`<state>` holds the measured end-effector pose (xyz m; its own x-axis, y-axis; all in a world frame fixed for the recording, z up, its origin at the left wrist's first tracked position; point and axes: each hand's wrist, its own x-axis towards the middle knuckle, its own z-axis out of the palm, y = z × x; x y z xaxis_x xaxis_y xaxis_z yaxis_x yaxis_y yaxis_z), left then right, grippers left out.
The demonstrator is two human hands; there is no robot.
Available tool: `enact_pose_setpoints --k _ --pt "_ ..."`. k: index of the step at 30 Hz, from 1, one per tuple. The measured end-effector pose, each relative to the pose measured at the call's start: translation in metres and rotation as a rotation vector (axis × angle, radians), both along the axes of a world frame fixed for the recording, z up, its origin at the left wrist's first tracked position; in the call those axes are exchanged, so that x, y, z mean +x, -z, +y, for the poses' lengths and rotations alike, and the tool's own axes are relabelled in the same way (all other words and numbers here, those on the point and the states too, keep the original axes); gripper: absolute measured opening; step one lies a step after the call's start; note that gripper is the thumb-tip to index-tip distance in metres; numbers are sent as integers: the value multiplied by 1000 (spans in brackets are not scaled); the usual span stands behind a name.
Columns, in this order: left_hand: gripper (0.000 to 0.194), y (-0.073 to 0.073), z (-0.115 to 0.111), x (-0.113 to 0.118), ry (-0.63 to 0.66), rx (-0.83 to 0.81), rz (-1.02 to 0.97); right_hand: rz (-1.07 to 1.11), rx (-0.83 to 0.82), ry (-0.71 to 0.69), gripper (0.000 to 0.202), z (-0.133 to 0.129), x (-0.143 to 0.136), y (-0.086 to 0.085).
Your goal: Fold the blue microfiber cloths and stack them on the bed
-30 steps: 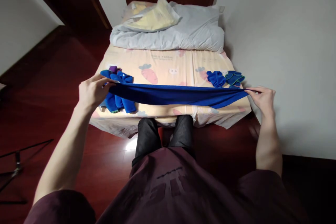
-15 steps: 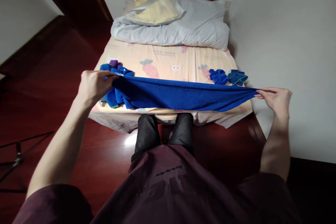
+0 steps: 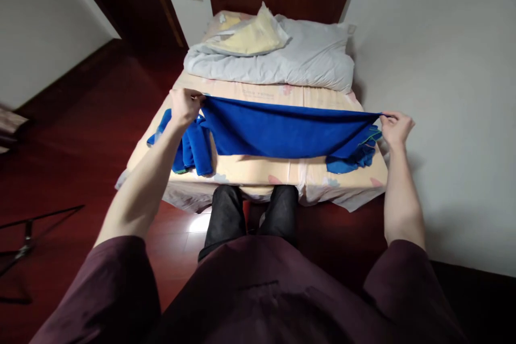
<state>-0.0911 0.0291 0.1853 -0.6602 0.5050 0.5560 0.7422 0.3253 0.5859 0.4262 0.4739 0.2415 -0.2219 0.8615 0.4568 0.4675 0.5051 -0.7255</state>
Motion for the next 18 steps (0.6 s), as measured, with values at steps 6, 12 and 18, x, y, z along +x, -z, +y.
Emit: enact_pose_setpoints --k 6,12,18 --pt "36 7 -19 21 -94 106 233 233 153 -105 19 19 -9 32" --pt "37 107 -65 52 -27 -56 112 204 16 -106 17 10 5 126" --pt "39 204 -79 80 76 -426 -19 73 -160 -113 19 -11 20 251"
